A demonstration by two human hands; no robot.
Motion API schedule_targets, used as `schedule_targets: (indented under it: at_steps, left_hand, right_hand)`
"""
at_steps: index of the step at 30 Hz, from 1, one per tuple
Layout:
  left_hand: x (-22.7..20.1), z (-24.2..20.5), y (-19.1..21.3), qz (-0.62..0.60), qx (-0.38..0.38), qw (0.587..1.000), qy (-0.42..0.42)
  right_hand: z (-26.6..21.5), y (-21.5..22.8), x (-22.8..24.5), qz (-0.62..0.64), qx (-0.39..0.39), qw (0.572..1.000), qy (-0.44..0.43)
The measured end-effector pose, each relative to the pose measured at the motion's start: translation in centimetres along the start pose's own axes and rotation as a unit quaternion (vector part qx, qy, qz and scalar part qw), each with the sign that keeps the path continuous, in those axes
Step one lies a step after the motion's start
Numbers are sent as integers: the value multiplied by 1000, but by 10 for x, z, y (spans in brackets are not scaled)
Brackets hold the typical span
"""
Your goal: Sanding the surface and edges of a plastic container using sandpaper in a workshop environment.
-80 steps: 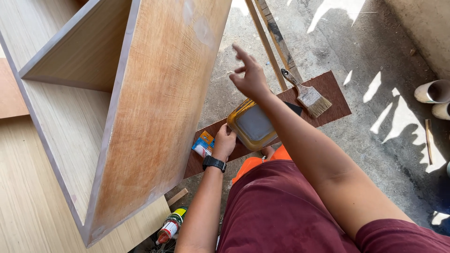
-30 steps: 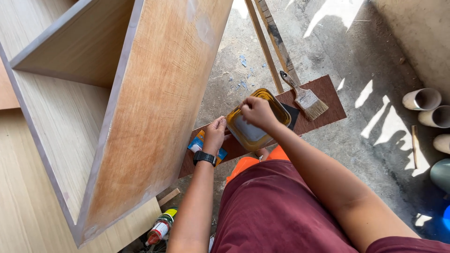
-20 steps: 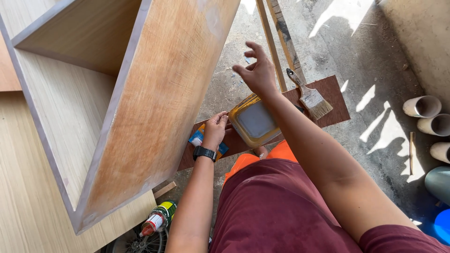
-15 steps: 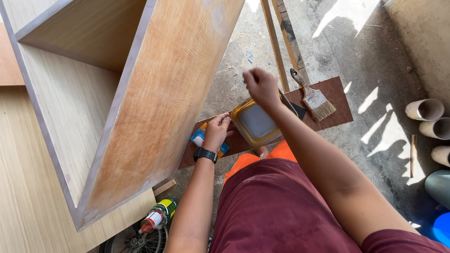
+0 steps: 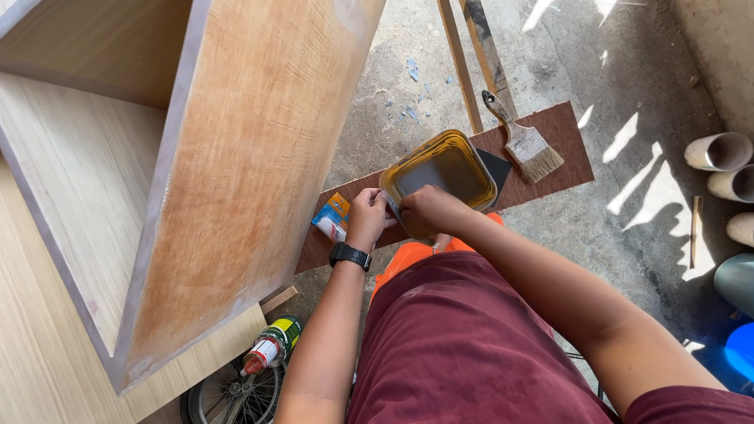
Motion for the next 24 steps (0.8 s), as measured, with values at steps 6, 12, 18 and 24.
schedule_targets:
  at_steps: [6, 12, 18, 24]
  left_hand:
    - [-3, -8, 3, 18, -8, 1000, 4]
    - [-4, -2, -8, 26, -13, 1000, -7]
    - [1, 1, -1, 13, -19, 1000, 4]
    - [-2, 4, -6, 32, -22, 999, -10]
  right_hand:
    - [6, -16, -4, -7, -74, 996, 48]
    - [17, -4, -18, -11, -124, 991, 45]
    - [11, 22, 19, -44, -74, 995, 47]
    - [23, 7, -8, 26, -91, 995, 29]
Point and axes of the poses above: each hand's wrist, its own z-axis towards the middle knuckle, its own y-axis out of the back of the hand, x = y × z, the point moved 9 cm from there along z, towards the middle knuckle, and after that the axes turned 14 degrees about y, right-handed, at the moved point
